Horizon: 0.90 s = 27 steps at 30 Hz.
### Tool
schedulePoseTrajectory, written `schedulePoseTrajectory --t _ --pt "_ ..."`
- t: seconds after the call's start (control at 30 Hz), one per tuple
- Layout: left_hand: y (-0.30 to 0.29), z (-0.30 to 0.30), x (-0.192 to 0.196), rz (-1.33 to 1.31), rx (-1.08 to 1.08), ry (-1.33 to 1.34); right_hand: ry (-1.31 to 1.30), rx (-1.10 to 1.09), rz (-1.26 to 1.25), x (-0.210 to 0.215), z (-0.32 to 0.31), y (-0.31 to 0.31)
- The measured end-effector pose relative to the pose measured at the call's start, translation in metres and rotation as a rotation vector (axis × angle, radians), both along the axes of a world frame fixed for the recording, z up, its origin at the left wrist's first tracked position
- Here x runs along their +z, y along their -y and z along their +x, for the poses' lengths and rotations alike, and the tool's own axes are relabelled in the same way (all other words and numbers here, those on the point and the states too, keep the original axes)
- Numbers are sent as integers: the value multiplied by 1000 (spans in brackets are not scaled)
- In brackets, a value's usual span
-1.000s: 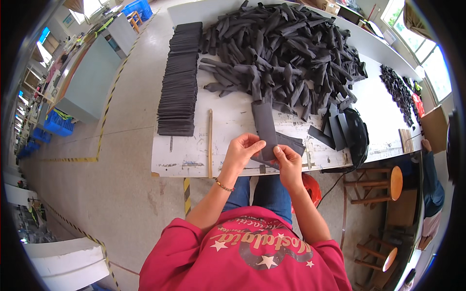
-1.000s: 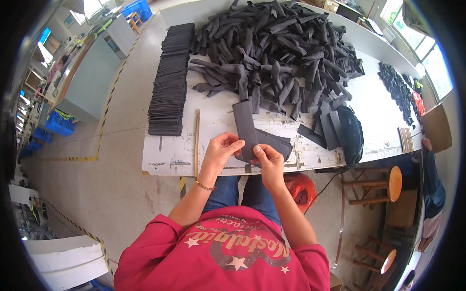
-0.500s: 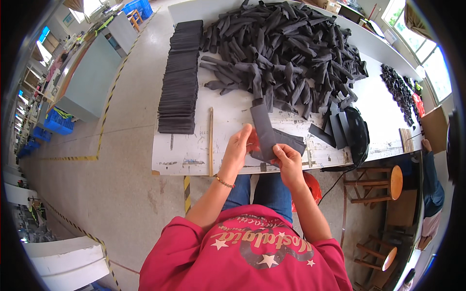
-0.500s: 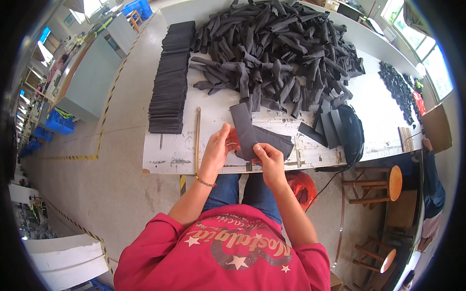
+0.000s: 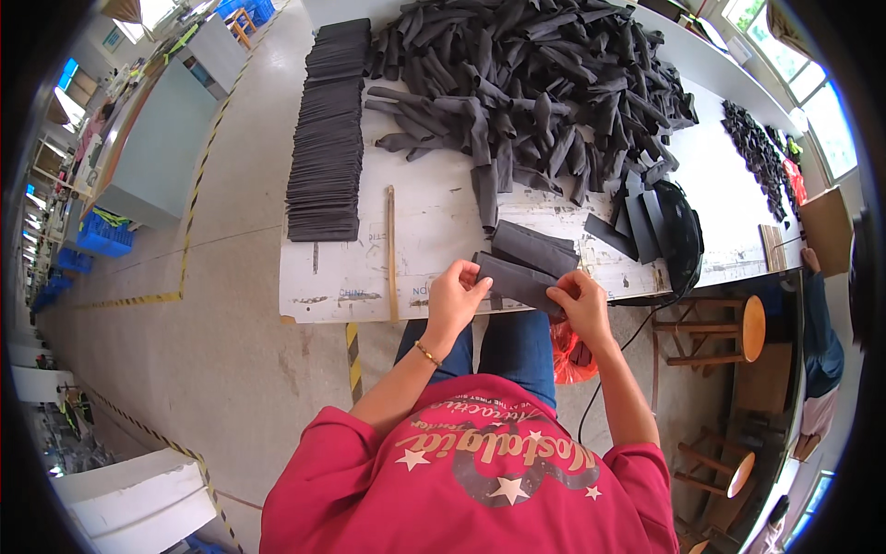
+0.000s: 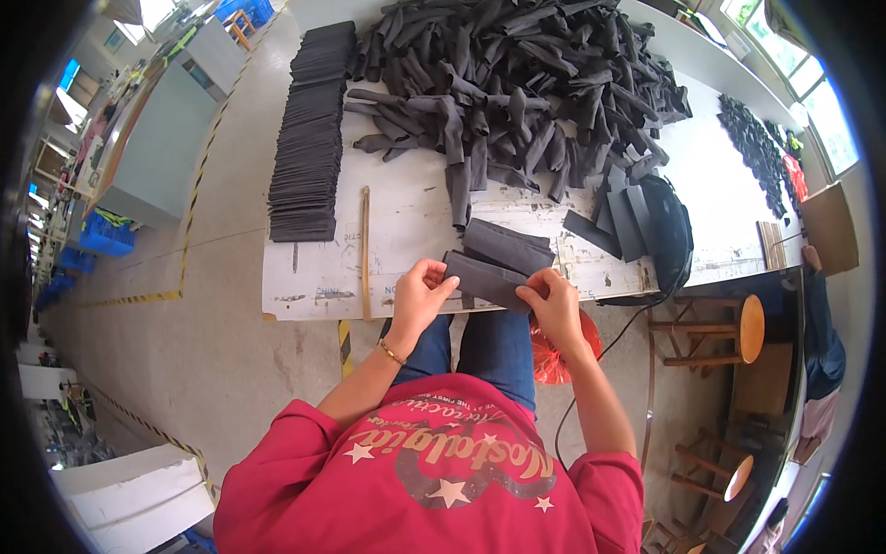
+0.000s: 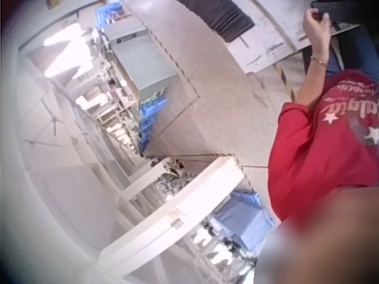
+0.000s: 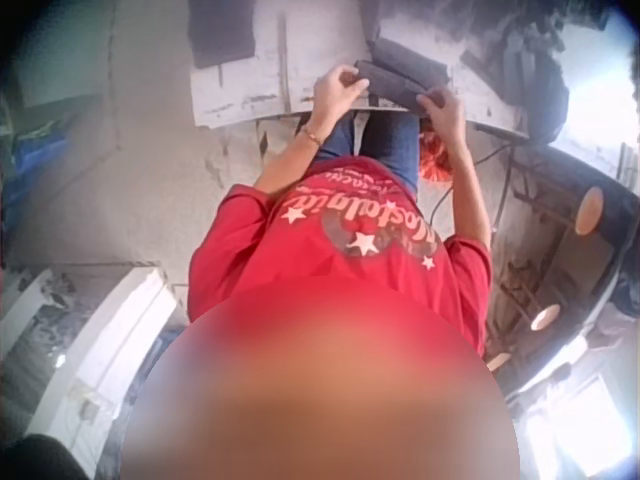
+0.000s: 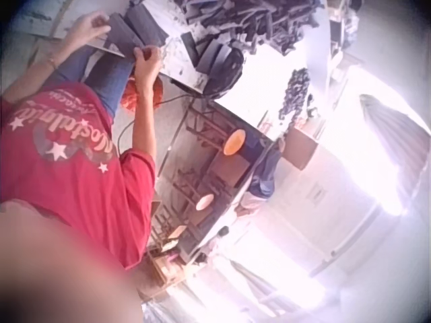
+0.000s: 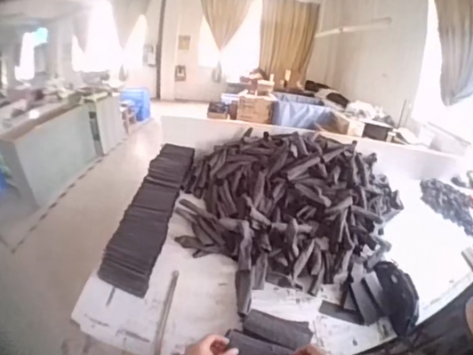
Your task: Pick up, inspect, and neatly stack grey foam components on a factory workbench.
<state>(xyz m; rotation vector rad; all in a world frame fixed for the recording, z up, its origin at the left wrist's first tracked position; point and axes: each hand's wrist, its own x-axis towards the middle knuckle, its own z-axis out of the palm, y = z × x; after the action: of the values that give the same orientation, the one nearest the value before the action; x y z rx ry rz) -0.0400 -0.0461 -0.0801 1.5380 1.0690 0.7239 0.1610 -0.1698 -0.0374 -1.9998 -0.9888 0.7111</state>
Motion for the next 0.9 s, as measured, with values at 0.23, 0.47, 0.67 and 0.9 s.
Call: schedulePoseTrajectory --t 0.23,0.47,0.67,0.9 --pt "-38 17 -8 207 40 -145 335 47 169 -6 1 -5" --pt "-112 57 0 118 170 -8 606 -305 202 -16 91 -8" --pt "-129 90 -21 205 36 -271 848 -414 64 -42 169 -10" --pt "-144 68 -54 18 49 36 1410 -172 -362 -60 179 -26"
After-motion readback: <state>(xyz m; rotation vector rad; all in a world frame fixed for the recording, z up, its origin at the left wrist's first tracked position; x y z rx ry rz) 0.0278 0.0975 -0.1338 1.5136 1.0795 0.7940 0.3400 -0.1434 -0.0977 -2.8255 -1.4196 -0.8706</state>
